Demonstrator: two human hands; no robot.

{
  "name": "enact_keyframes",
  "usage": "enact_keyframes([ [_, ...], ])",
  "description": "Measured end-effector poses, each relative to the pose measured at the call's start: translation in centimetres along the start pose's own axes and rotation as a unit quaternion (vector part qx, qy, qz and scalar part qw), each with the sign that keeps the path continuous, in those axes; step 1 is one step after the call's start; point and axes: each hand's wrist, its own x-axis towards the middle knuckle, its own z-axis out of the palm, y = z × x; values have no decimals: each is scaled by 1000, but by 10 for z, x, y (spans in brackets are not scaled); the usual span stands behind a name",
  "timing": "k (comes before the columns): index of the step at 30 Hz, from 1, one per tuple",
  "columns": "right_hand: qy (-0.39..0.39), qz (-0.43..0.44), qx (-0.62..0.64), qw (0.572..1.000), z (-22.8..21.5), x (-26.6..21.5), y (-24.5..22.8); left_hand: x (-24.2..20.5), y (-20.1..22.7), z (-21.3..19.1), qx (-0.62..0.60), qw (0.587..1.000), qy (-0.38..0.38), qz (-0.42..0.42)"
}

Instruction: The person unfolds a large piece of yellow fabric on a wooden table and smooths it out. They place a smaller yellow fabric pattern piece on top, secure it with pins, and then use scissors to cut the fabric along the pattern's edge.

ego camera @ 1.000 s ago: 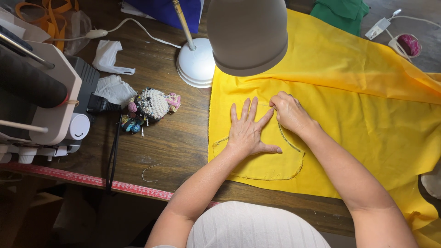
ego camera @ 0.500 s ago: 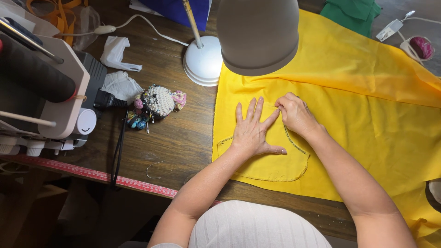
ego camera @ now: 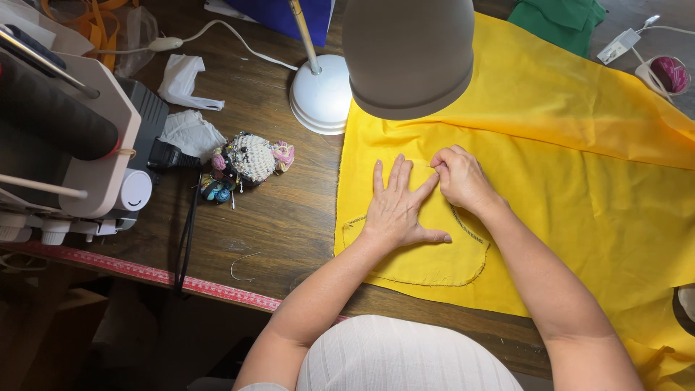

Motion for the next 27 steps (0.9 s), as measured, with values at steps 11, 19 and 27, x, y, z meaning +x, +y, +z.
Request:
enact_keyframes([
  [11,35,20,82,996,7,-7,-7,-5,-2,16,18,997,76,27],
  [19,51,19,99,994,13,-8,-5,-4,-5,31,-9,984,173,39],
  [27,161,-22,105,981,11,-19,-11,-5,-9,28,-23,982,184,14],
])
